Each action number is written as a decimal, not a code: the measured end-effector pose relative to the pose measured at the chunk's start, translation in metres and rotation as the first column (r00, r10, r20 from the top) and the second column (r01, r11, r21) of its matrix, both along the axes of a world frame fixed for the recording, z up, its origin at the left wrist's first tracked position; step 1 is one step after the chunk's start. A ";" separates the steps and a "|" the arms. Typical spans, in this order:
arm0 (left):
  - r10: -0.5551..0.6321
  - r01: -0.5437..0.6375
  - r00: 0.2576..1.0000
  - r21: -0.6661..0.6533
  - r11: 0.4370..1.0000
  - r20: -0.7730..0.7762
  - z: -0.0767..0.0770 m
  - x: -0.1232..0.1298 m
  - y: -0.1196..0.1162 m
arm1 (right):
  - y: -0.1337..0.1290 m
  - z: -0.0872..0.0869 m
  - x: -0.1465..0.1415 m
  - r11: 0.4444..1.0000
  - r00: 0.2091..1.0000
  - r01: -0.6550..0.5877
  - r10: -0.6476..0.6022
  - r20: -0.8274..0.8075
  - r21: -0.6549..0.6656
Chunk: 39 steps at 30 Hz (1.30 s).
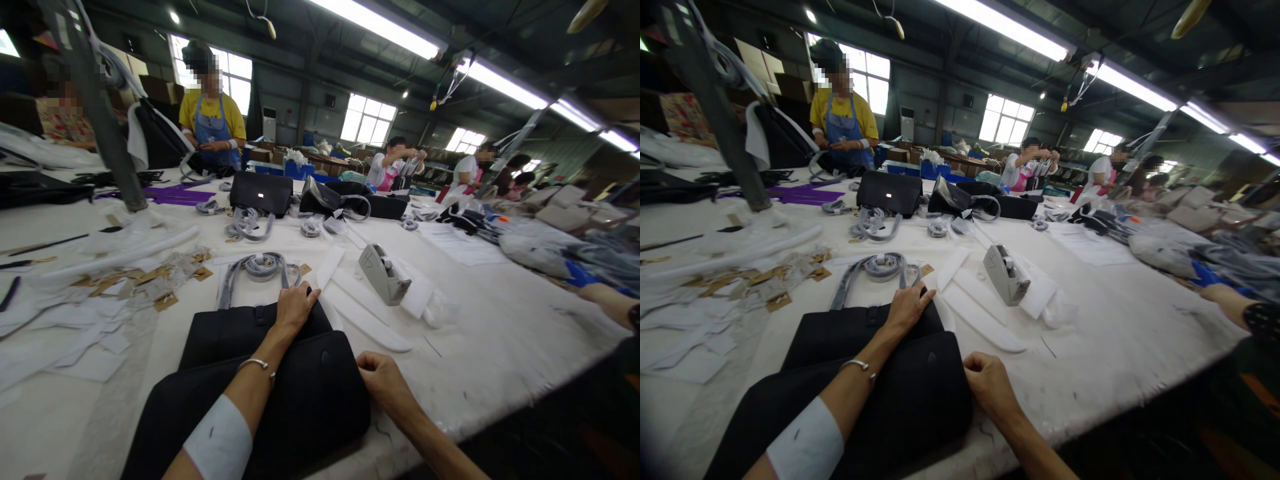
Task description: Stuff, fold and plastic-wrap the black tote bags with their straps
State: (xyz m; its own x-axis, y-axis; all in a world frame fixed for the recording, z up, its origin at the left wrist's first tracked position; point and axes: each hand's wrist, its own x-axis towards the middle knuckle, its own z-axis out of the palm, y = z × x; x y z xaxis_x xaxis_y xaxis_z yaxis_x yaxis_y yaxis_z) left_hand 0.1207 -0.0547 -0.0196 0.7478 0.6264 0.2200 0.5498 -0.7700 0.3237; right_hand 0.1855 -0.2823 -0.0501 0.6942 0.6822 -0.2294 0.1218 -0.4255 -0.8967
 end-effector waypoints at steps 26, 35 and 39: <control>0.032 -0.031 0.999 -0.053 0.998 0.003 0.003 0.000 0.003 | -0.001 -0.006 -0.019 0.902 0.917 0.206 -0.043 -0.396 0.380; 0.026 -0.026 1.000 -0.028 0.999 -0.009 0.003 0.001 0.000 | -0.003 -0.008 0.001 0.951 0.972 -0.011 0.083 -0.219 0.309; 0.029 -0.029 0.999 -0.015 0.999 -0.020 0.002 0.001 0.000 | 0.000 -0.012 0.003 0.966 0.988 -0.038 0.076 -0.138 0.255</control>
State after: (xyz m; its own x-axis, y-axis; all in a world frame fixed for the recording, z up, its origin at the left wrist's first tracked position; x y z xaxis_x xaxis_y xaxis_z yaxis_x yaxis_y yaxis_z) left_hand 0.1217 -0.0547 -0.0173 0.7335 0.6510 0.1955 0.5783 -0.7488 0.3239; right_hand 0.1888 -0.2823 -0.0624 0.6245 0.7682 -0.1413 -0.0005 -0.1805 -0.9836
